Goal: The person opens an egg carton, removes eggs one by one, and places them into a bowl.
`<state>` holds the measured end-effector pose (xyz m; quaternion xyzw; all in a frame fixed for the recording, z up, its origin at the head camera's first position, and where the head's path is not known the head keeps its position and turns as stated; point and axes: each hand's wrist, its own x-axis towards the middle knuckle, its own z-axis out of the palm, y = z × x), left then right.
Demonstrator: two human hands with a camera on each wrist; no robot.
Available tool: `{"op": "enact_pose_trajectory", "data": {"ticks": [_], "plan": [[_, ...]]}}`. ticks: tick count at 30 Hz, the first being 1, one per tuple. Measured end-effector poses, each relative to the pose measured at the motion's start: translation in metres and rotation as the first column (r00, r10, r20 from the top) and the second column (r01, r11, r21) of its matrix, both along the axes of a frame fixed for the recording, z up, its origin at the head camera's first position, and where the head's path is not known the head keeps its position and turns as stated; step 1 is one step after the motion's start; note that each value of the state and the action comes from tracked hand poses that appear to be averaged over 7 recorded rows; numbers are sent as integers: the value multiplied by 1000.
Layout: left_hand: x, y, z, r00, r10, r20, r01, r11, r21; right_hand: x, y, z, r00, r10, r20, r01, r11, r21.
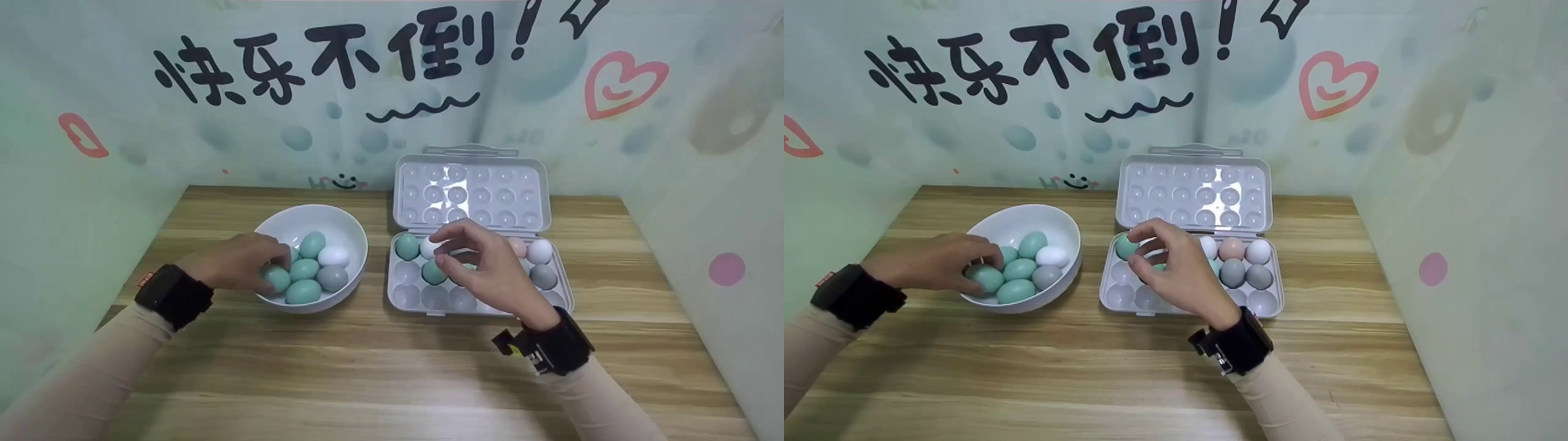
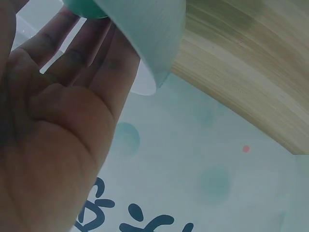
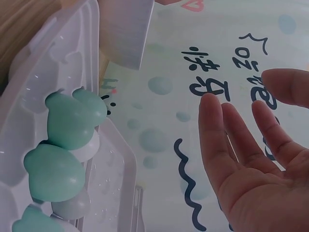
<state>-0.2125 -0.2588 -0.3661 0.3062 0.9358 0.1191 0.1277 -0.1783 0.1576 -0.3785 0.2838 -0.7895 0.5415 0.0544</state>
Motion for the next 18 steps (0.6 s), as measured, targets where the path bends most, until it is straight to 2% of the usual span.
{"op": "enact_pose_trajectory", "data": {"ticks": [8,18], "plan": [[-3,5,-7,998,61,15,-60,996,-60,-1,1,-1,1000,-1,3,1,1000,-4],[-2,7,-5,997,77,22,-76,995,-65,-2,2,0,1000,-15,-5,15,1000,13]]}}
